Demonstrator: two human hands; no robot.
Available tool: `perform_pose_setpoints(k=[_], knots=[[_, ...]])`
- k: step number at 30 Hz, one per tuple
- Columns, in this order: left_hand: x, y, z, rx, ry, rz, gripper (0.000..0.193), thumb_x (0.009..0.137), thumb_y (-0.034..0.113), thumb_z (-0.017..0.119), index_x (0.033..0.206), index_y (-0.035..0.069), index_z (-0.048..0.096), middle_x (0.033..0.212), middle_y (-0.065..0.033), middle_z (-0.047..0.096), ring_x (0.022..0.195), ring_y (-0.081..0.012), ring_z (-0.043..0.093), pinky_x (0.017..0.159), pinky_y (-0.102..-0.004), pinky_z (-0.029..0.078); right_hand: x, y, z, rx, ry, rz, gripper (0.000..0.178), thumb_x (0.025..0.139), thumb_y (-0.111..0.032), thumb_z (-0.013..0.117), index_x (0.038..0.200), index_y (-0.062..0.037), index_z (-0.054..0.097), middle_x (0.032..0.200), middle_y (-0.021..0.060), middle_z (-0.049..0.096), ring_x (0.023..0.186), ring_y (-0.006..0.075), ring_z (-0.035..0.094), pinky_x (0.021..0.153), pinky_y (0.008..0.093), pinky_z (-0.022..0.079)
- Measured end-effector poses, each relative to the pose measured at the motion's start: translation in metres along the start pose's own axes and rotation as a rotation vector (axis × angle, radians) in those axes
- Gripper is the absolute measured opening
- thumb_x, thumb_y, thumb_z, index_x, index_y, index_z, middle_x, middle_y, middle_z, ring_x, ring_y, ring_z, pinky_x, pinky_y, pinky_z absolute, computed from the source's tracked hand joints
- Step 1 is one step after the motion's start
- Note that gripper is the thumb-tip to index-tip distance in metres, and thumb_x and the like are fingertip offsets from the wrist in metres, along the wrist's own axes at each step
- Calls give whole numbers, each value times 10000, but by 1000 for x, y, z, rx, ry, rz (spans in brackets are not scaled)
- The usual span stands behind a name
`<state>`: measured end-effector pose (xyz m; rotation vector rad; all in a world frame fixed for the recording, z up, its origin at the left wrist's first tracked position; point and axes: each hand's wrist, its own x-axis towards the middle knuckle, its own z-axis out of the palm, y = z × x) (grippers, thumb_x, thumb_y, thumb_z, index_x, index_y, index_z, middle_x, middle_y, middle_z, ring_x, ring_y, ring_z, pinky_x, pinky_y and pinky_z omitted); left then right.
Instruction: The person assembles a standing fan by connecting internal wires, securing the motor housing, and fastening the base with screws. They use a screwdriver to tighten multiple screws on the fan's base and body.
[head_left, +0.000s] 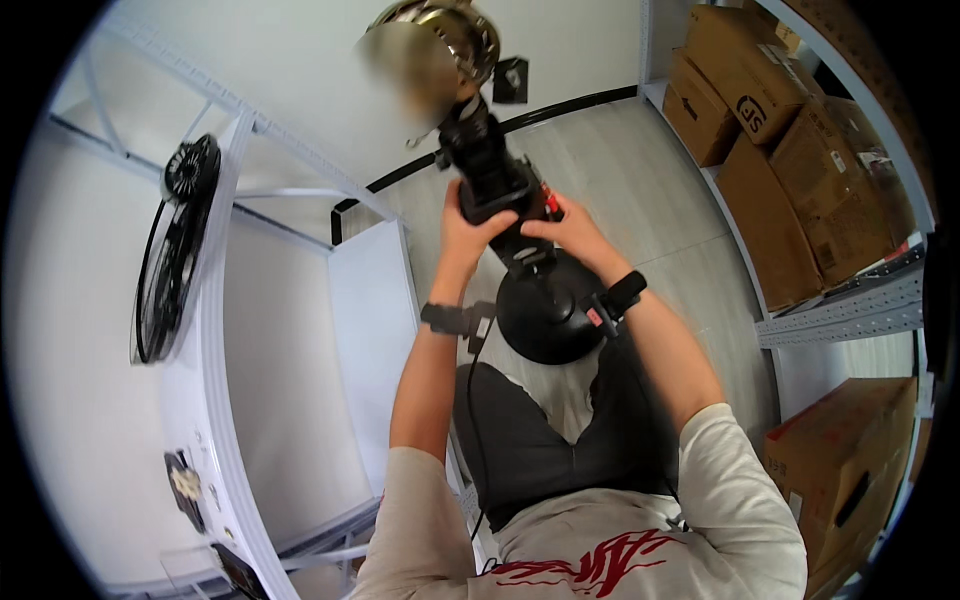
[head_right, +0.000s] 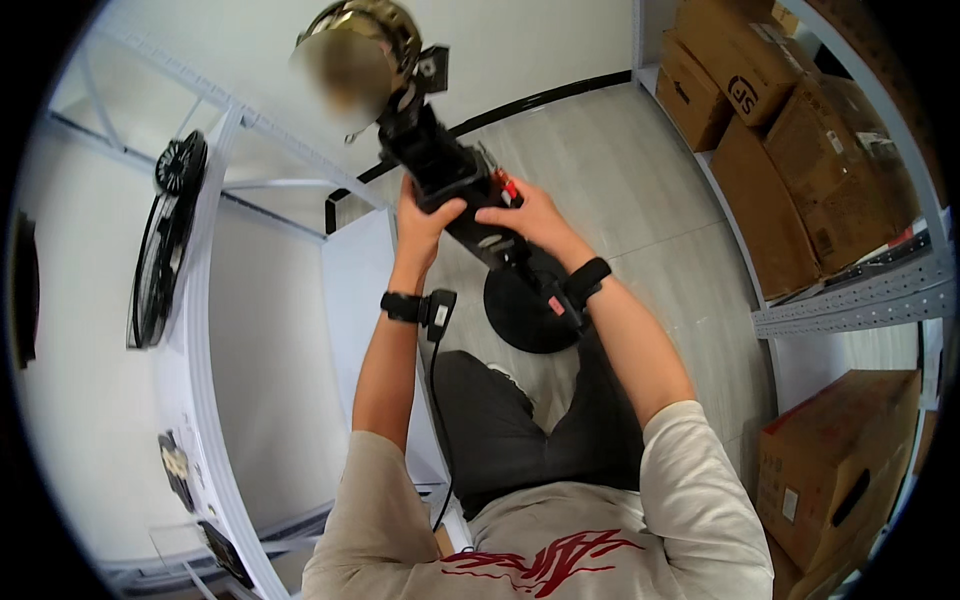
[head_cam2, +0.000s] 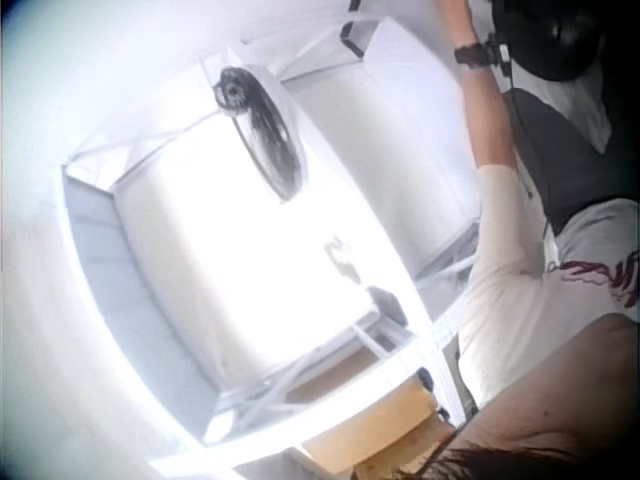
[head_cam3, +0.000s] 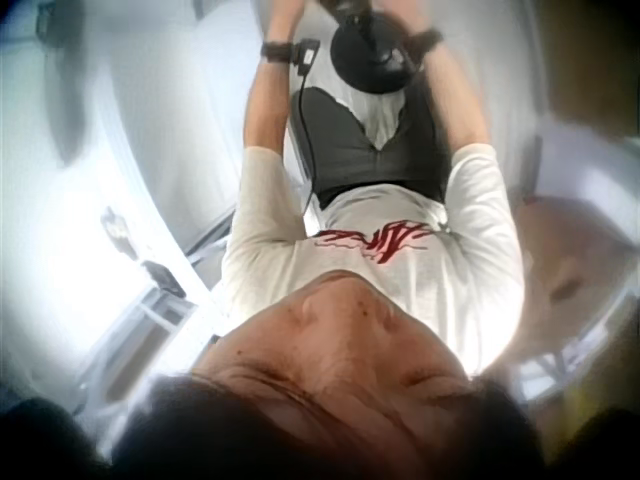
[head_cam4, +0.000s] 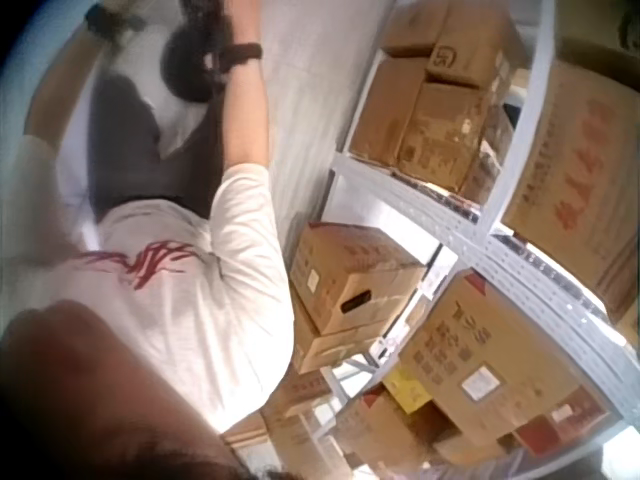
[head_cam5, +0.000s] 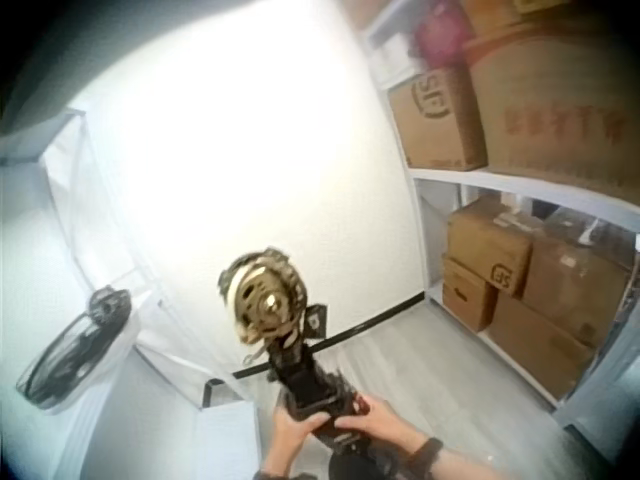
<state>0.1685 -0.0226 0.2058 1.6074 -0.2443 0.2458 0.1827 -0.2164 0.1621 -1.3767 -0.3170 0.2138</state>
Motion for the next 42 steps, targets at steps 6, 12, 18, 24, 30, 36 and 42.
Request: perform_pose_setpoints(k=[6,12,18,24,30,36,42], knots=[[-12,6,-4,-10,51,-98,716,696,203,912,1247,15,496,1168,-105,631,1092,-198,613,967,-341,485,1,-1,3,104,-84,116,711,753,-206,876,1365,-32,559,1261,27,620,1167,118,543,1031,285,412],[4,8,-5,-27,9,-31,734,733,257,888,1289,9,477,1182,-102,614,1099,-193,593,990,-338,463,2,-40,5,-7,-91,103,716,779,-267,858,1387,-50,548,1302,54,614,1205,149,538,1056,302,393],[-14,5,5,-124,134,-9,675,790,285,849,1283,0,487,1162,-93,610,1056,-186,593,954,-327,476,-8,-42,13,35,13,52,637,831,-310,818,1371,-86,564,1111,-16,637,830,50,534,611,219,386],[-18,15,10,47,169,40,624,782,335,858,1204,5,539,1070,-89,653,998,-186,625,901,-316,495,-9,-34,18,103,53,93,549,876,-308,776,1356,-134,577,853,-89,547,651,17,426,519,205,288],[-23,6,10,102,195,55,675,834,356,820,1294,3,476,1144,-104,632,1053,-202,610,934,-329,489,-14,-42,15,73,-41,96,505,893,-327,755,1338,-172,575,802,-96,504,601,20,395,494,208,267],[-16,5,0,246,149,98,694,855,431,793,1291,4,462,1137,-108,627,1040,-204,601,929,-333,489,-13,-43,23,71,-8,55,480,892,-281,766,1315,-142,584,892,-79,592,655,13,472,504,196,304],[-13,-4,0,149,140,86,681,853,433,797,1289,22,476,1118,-91,623,1031,-182,594,928,-321,483,-10,-33,23,104,42,52,488,886,-270,769,1315,-123,589,945,-66,623,670,7,480,512,192,305]])
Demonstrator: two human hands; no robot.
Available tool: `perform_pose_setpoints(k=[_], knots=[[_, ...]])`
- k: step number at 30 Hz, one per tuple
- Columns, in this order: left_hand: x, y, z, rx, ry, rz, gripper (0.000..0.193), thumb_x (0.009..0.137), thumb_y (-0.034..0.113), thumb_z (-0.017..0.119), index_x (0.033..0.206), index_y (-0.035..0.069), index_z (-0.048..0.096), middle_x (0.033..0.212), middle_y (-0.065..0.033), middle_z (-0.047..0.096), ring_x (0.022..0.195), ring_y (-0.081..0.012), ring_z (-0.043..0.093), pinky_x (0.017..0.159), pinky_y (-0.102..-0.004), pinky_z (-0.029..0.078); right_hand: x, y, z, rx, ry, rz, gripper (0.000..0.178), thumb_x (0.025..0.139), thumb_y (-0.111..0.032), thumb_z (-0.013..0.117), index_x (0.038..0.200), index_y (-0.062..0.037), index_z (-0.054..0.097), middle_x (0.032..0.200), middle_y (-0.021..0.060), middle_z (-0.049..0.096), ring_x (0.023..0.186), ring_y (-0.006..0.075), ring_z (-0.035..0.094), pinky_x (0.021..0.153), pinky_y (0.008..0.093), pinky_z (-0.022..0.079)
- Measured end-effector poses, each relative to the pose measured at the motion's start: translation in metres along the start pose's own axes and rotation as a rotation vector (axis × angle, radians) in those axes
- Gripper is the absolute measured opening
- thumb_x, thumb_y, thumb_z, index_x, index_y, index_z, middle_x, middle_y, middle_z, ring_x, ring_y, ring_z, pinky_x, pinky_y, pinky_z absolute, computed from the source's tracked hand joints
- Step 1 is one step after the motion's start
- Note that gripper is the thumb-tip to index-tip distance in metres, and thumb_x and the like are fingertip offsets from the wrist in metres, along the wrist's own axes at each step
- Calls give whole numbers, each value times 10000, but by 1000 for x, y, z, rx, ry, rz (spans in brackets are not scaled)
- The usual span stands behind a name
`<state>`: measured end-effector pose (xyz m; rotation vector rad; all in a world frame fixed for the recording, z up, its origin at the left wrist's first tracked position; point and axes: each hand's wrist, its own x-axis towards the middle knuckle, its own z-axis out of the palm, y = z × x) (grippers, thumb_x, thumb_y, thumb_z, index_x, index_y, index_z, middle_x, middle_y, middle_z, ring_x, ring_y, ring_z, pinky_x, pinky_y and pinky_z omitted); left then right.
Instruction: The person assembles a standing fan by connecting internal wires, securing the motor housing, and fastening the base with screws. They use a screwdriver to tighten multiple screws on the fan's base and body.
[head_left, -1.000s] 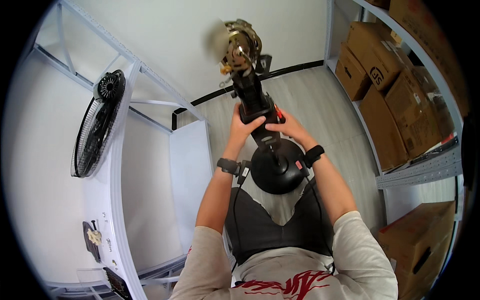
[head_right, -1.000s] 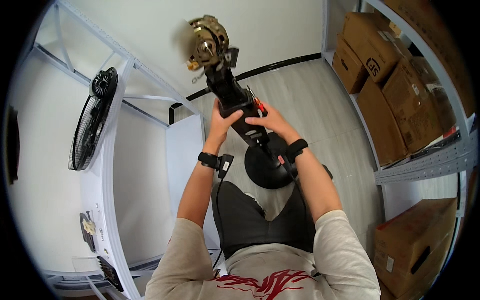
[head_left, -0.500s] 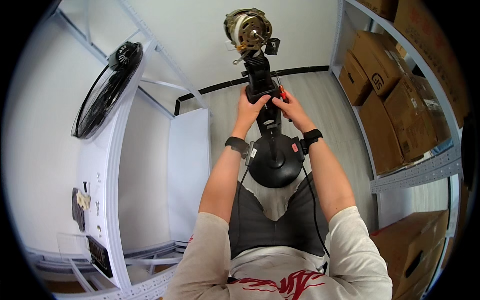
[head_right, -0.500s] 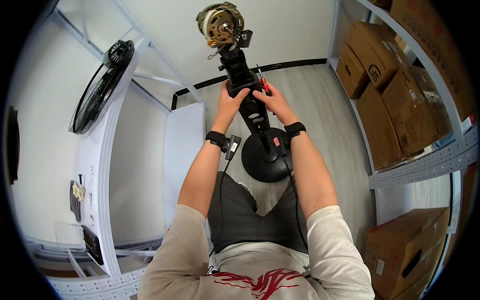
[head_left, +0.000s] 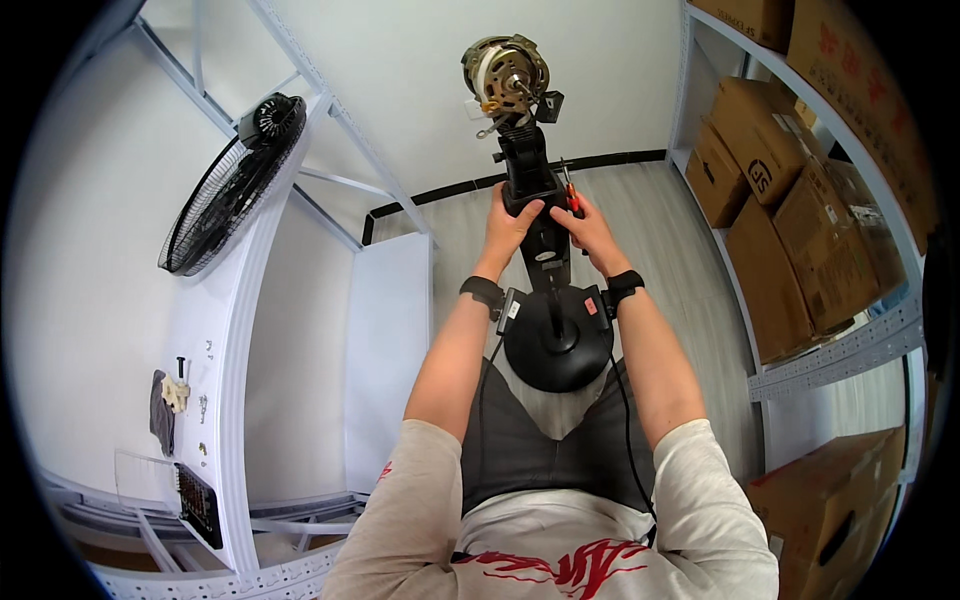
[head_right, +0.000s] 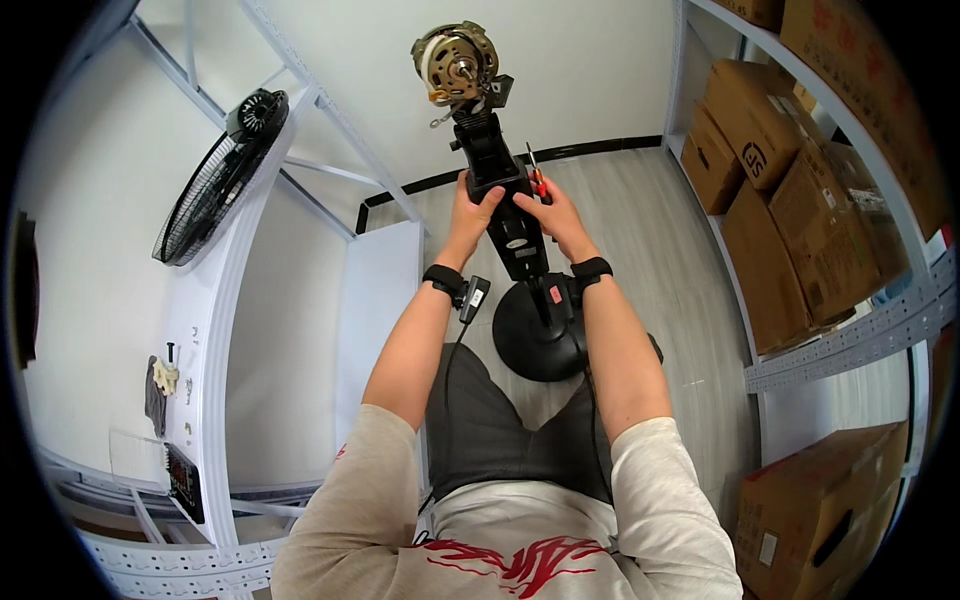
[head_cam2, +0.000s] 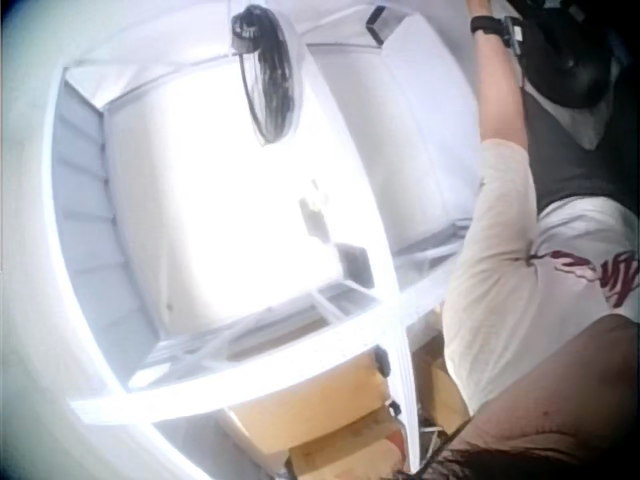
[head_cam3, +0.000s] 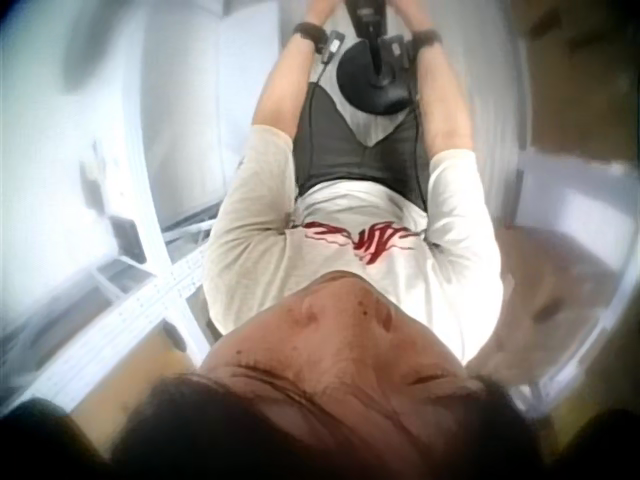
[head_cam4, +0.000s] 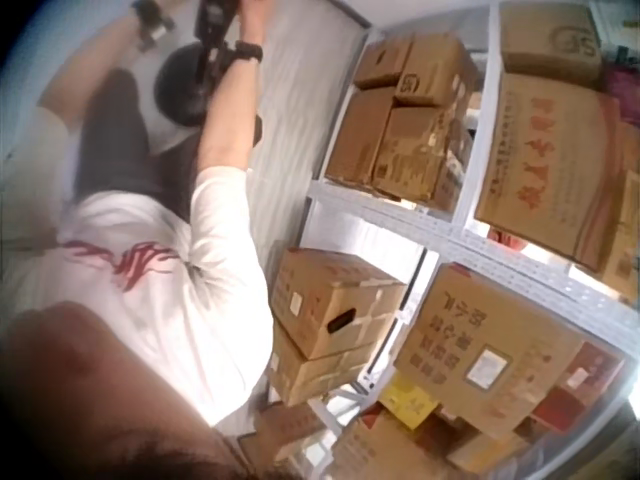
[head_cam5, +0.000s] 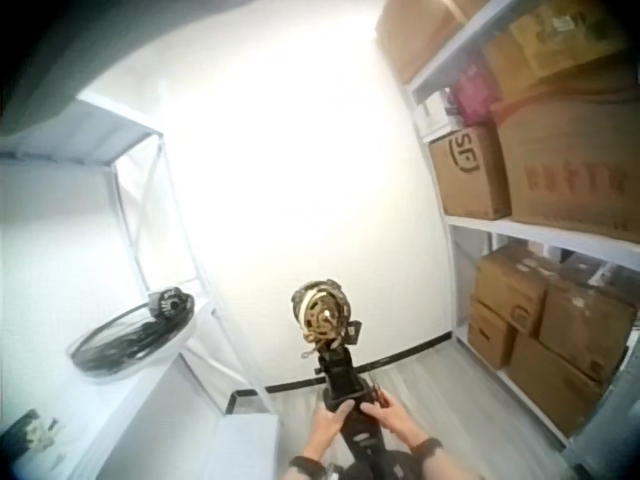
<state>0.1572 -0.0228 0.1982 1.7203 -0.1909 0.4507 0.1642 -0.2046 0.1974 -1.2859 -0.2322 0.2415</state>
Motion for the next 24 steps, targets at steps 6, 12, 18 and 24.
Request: perform_pose_setpoints(k=[6,12,18,24], knots=[[-4,-3,-1,-63,-1,-14,665,857,418,797,1295,34,476,1165,-66,599,1060,-159,570,943,-310,469,-8,31,-24,-229,-134,177,691,802,-299,837,1409,-144,544,831,-84,556,615,18,401,499,210,255],[-7,-2,12,-238,63,-59,716,829,434,822,1312,42,468,1189,-62,587,1094,-166,553,966,-311,446,-15,87,-31,-11,-48,172,697,791,-223,853,1402,-99,542,987,-45,628,774,47,523,608,227,396],[-27,-47,-8,-207,-82,-85,798,820,450,823,1381,36,432,1302,-82,563,1204,-197,535,1040,-338,422,-3,114,-31,18,-49,37,688,781,-208,859,1379,-57,555,1202,16,639,1093,125,584,950,279,465],[-44,-77,-2,37,-198,-245,806,747,285,892,1356,-6,452,1286,-109,613,1154,-236,606,990,-348,484,-3,112,-36,6,-39,78,713,778,-218,862,1393,-48,544,1266,40,623,1144,140,581,991,289,456]])
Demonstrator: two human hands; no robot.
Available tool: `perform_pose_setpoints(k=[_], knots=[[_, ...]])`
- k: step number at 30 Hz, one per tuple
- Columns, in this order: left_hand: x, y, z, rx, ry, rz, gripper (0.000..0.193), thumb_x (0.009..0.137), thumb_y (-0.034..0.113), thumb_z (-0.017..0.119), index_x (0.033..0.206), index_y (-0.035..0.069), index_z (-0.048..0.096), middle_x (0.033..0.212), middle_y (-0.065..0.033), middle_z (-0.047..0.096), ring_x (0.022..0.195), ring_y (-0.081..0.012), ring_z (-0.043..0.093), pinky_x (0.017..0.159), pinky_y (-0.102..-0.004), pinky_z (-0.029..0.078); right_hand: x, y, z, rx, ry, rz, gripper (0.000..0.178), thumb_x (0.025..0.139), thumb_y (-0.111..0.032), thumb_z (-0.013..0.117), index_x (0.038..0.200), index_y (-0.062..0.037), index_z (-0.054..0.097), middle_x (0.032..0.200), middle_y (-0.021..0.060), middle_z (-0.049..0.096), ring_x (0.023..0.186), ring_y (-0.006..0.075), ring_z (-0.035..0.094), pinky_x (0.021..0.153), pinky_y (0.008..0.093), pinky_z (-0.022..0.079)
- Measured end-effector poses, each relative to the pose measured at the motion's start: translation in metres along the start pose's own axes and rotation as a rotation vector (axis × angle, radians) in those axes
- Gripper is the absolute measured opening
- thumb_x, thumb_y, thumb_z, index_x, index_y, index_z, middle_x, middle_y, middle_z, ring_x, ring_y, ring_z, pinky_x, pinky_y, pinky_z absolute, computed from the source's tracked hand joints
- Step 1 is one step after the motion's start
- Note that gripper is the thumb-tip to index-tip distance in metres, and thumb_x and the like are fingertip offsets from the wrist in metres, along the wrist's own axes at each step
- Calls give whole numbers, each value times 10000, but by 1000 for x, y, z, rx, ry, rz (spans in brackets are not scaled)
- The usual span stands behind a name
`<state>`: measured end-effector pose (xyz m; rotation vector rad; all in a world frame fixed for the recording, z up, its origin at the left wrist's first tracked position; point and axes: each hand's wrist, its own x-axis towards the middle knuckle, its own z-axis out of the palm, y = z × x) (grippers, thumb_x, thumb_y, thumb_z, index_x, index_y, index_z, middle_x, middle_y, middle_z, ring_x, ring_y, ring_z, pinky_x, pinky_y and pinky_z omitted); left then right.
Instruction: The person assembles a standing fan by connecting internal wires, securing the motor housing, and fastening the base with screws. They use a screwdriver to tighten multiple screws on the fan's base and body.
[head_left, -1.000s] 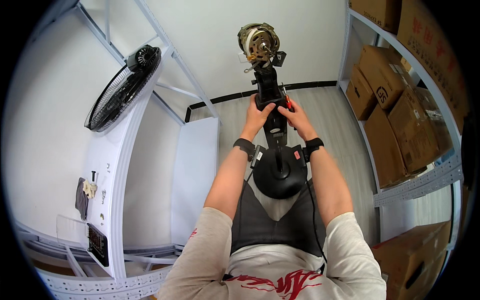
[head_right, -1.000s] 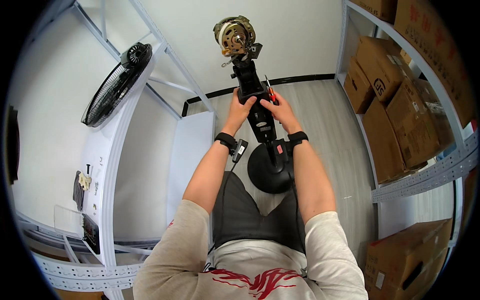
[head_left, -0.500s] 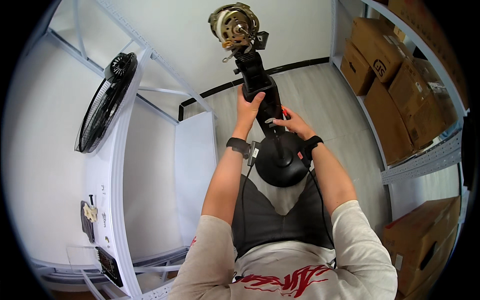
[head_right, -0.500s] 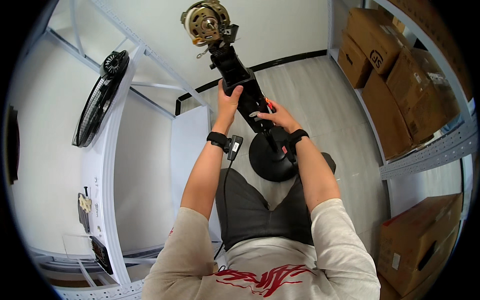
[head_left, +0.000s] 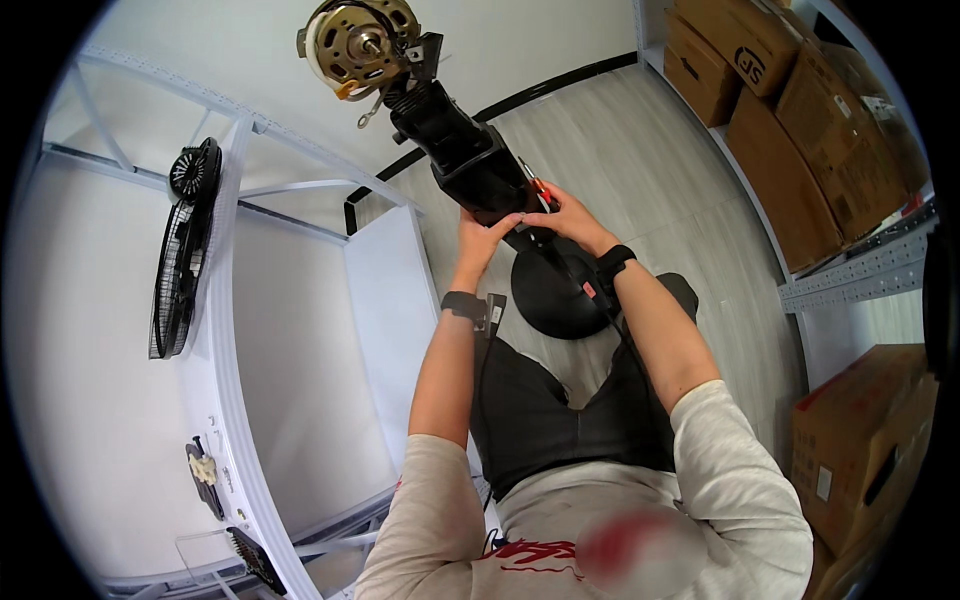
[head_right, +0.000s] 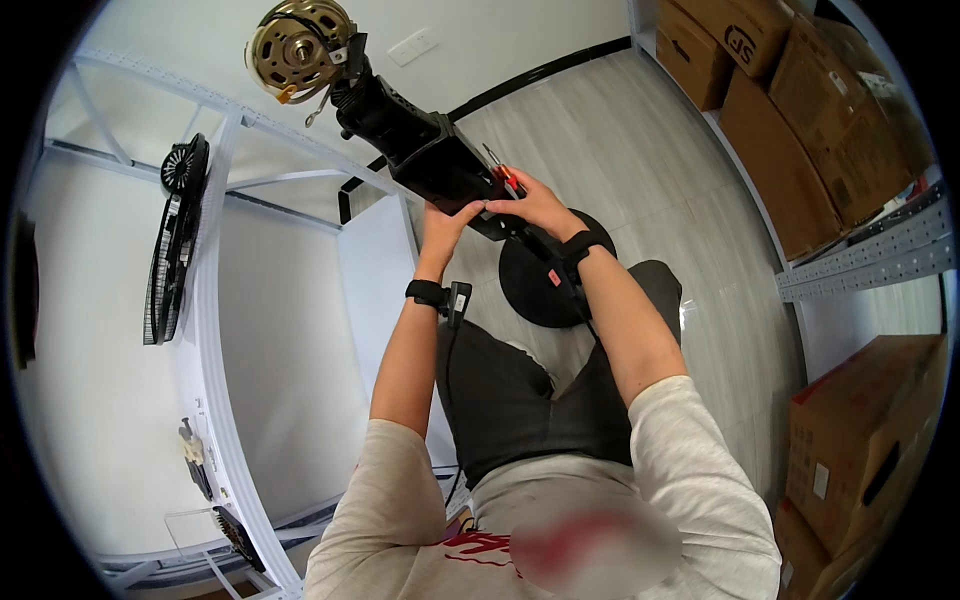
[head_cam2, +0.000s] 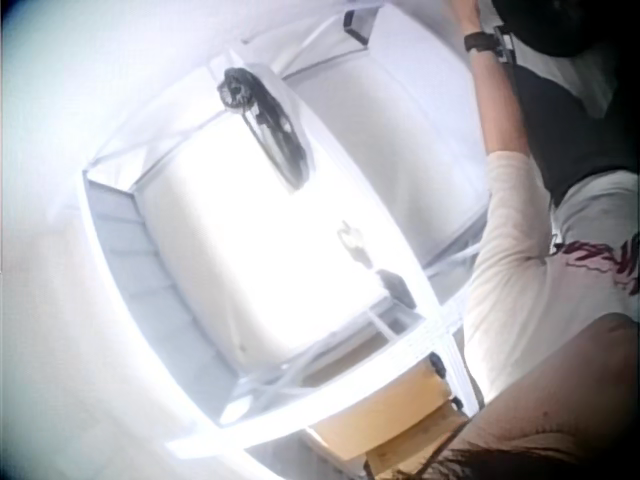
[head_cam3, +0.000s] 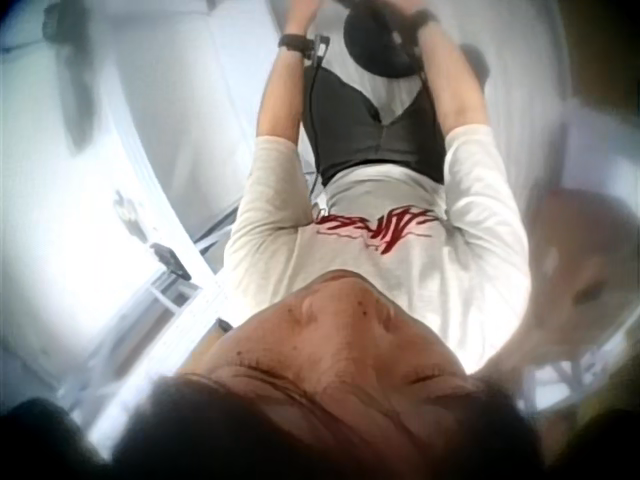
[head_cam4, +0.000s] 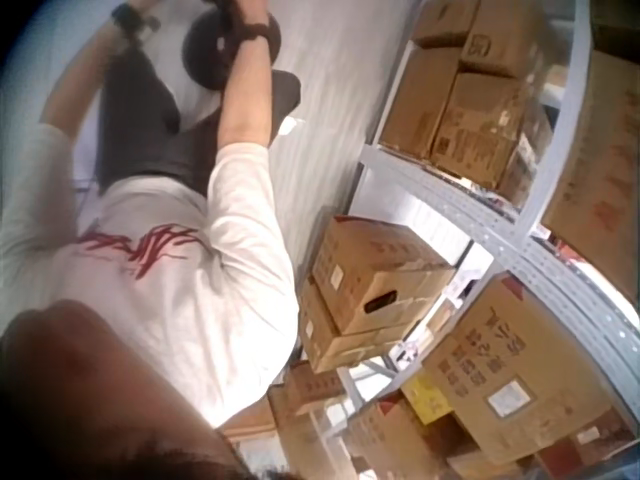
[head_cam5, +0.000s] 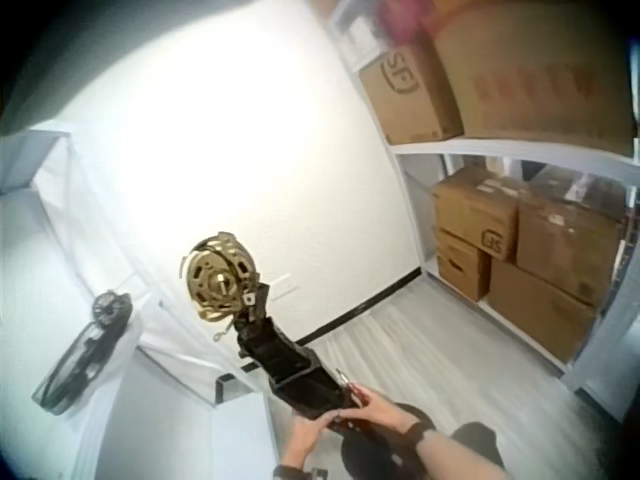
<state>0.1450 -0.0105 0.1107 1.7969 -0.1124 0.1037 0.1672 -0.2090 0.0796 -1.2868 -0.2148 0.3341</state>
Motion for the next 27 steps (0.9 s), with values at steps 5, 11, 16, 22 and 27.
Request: perform_pose_setpoints(k=[5,11,16,22,27], knots=[[7,-1,-5,86,-3,32,748,714,231,908,1300,-6,507,1207,-113,653,1104,-216,632,953,-343,505,-3,1,-2,37,-16,51,755,778,-249,865,1417,-50,516,1276,47,621,1151,149,581,995,294,455],[3,4,-4,-14,-22,-16,738,729,212,899,1311,0,498,1219,-105,646,1109,-207,624,966,-337,497,-3,0,1,28,-29,66,747,785,-269,858,1416,-65,515,1232,33,637,1098,133,587,924,279,467],[-1,16,6,-98,37,42,568,764,137,854,1240,20,567,1142,-74,672,1046,-177,636,938,-322,498,-12,-18,-3,-63,-61,229,693,819,-323,819,1408,-102,528,1219,-9,626,788,55,520,621,249,399],[1,15,2,-133,3,-6,691,729,148,889,1296,18,516,1191,-88,650,1083,-196,627,958,-332,495,-25,-21,-11,142,84,118,637,851,-316,782,1407,-136,528,1261,-24,600,614,22,370,516,203,267],[3,9,-4,-133,-49,-87,697,725,137,889,1303,13,519,1185,-85,652,1077,-195,626,952,-328,496,-28,-41,-13,203,155,16,567,914,-271,713,1408,-90,502,1302,37,608,549,17,330,471,195,240]])
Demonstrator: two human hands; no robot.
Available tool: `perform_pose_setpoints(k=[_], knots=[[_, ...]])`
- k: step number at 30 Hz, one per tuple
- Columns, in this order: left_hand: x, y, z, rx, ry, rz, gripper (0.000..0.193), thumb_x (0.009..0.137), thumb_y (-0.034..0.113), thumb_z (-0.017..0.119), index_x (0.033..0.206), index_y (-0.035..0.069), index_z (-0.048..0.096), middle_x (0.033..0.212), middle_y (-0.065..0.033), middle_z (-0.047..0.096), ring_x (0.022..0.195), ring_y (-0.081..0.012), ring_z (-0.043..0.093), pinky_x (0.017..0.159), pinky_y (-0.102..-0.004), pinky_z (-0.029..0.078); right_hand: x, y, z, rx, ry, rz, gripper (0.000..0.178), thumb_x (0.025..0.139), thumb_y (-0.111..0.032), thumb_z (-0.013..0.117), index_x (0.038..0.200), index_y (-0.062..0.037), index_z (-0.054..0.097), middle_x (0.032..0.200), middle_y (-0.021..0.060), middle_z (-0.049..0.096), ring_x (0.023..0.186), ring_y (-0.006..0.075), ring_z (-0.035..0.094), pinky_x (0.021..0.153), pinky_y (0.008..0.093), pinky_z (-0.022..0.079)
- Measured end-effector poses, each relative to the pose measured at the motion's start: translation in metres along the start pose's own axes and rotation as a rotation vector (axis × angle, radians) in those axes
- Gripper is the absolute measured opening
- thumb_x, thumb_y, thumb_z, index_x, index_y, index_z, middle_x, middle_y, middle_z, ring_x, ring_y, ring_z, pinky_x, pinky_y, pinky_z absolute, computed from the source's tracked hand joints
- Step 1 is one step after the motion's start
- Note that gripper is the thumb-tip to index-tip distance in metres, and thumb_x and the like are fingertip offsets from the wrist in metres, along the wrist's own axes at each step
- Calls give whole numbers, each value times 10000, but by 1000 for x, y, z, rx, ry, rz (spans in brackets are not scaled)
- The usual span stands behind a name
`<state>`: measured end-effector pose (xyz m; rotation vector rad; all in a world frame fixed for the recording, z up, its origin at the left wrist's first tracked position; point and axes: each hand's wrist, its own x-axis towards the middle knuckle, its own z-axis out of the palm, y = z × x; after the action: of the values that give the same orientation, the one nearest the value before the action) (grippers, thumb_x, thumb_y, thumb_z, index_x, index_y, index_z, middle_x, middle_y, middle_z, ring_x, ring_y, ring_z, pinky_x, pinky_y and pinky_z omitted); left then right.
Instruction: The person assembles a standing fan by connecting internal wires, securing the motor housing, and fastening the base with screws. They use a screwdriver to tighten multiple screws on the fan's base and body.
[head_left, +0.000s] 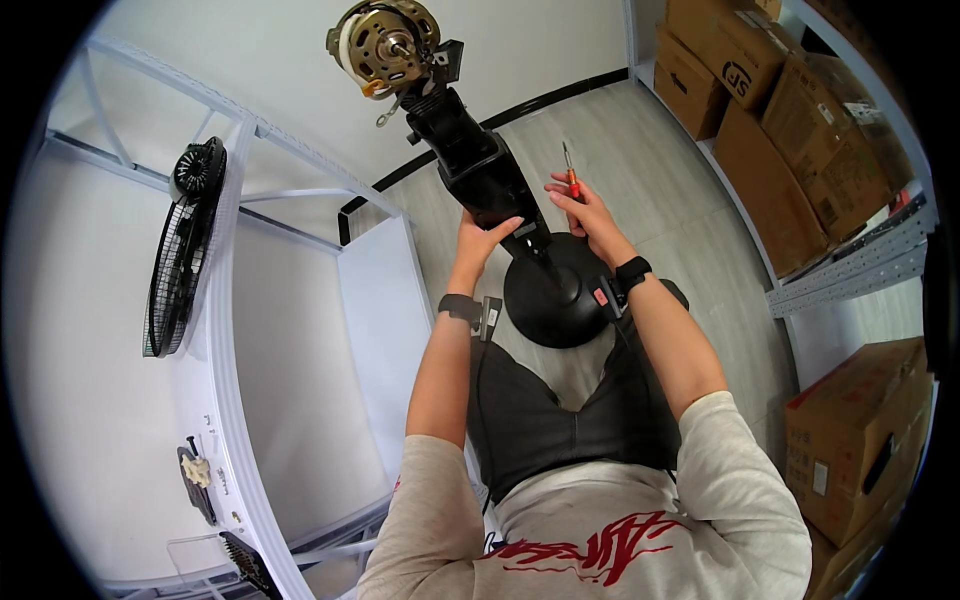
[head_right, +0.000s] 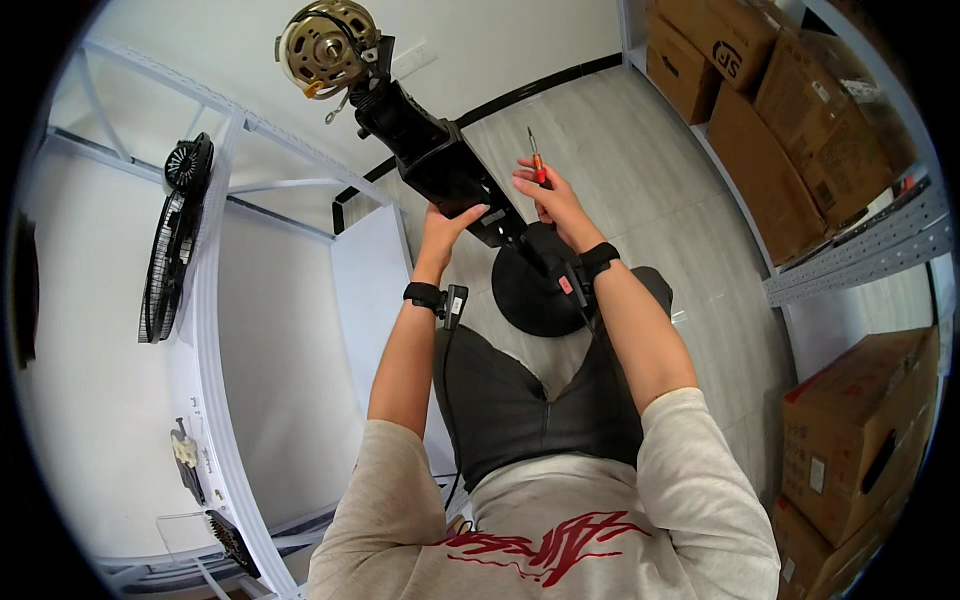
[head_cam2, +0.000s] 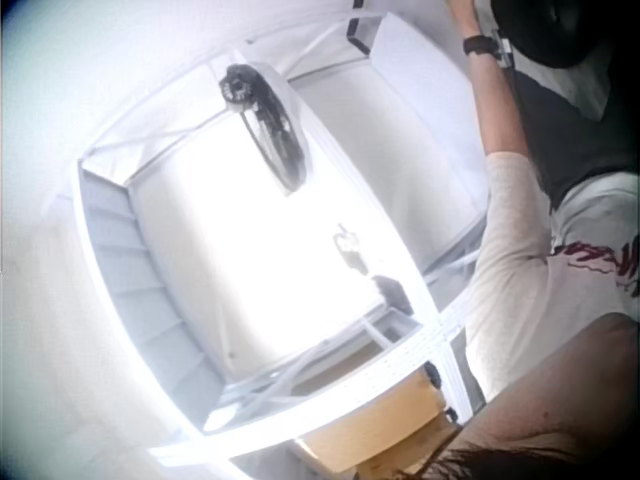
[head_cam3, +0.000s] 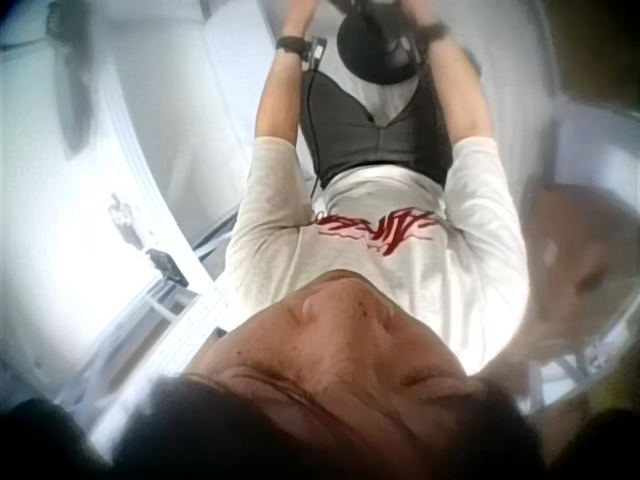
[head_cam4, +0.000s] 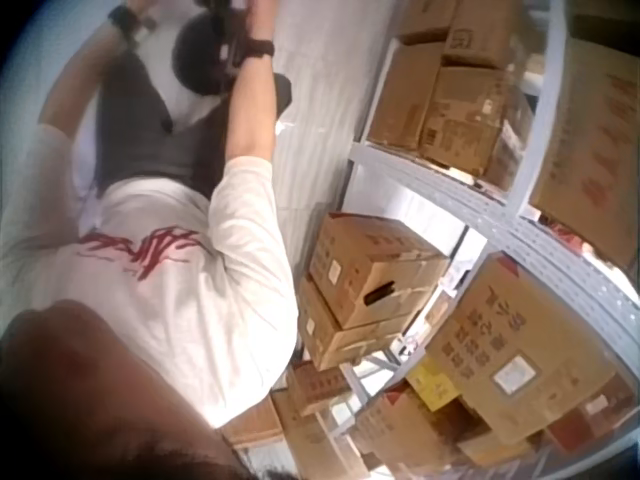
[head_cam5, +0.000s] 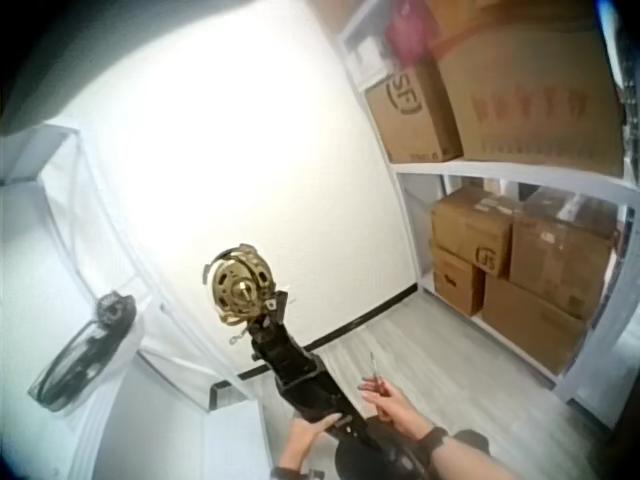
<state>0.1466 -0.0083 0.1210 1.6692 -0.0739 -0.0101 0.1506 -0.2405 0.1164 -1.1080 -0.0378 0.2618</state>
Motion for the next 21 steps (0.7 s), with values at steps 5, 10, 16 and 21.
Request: perform_pose_setpoints(k=[5,10,16,21], knots=[[-3,5,1,49,68,56,623,752,105,860,1280,18,542,1159,-71,655,1046,-177,628,933,-316,501,-11,-33,18,89,25,-126,473,932,-241,697,1348,-79,542,1158,55,678,503,11,343,444,190,231],[-6,20,8,-44,51,92,727,743,114,865,1342,27,462,1192,-78,622,1085,-188,612,962,-325,491,-24,-56,32,96,44,-212,420,949,-211,670,1329,-82,548,984,57,706,481,10,346,423,196,229],[-7,31,3,-38,83,209,1052,680,192,919,1484,19,263,1377,-161,502,1258,-250,522,1048,-369,437,-61,-74,61,-125,17,-219,364,948,-162,659,1297,-88,589,861,-20,632,537,10,420,473,191,316],[-27,40,-28,124,191,312,1193,672,367,925,1565,96,182,1546,-167,332,1419,-306,366,1086,-492,392,-82,-66,102,-507,-273,-260,347,934,-138,684,1263,-59,605,897,-54,562,792,28,496,689,199,427]])
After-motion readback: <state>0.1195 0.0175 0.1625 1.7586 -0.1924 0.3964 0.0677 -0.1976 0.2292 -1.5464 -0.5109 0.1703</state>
